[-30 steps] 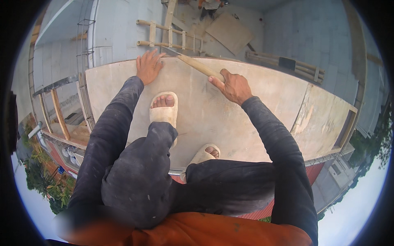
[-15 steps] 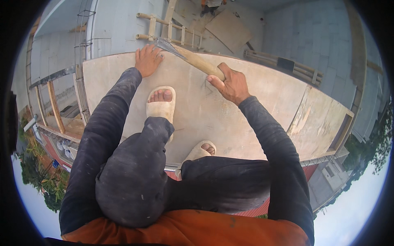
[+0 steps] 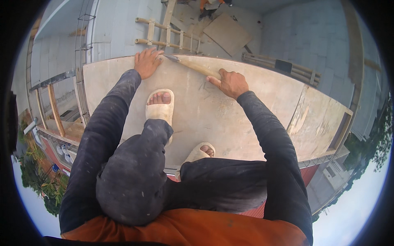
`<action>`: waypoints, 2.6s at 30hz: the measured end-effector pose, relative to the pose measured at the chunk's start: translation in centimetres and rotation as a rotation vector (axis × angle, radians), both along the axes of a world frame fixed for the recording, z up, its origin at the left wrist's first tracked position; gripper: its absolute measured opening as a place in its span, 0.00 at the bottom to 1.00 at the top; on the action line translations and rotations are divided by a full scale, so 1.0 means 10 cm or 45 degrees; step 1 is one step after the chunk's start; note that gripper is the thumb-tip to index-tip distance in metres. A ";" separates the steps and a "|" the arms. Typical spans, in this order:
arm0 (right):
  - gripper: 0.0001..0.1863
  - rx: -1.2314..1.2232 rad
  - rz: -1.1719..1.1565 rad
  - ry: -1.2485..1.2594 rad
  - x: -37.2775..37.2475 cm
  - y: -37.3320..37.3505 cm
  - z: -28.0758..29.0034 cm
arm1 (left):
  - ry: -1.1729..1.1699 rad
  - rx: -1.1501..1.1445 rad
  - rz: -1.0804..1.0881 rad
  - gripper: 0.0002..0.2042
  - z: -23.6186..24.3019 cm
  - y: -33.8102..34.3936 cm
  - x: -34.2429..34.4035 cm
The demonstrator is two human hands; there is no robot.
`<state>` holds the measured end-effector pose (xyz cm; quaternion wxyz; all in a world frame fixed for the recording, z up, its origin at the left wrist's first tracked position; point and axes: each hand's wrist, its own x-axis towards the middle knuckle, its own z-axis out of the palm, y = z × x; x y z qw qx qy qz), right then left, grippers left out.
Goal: The person secures pieces of plywood formwork to a concrete structure using a hammer and nails, positioning the boards and driving nails into them.
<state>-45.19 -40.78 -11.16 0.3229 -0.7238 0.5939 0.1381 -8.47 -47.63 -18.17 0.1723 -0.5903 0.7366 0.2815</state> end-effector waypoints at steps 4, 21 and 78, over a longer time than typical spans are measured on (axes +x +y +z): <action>0.44 -0.051 -0.004 -0.064 0.01 0.12 0.08 | -0.007 -0.026 -0.014 0.27 -0.09 0.09 0.07; 0.52 0.214 -1.093 -0.228 -1.04 1.31 0.09 | 0.629 -0.170 -0.771 0.12 0.39 0.66 -1.08; 0.19 0.164 -1.879 -0.835 -0.73 2.05 0.24 | 1.160 -0.236 -0.115 0.08 -0.09 0.17 -3.20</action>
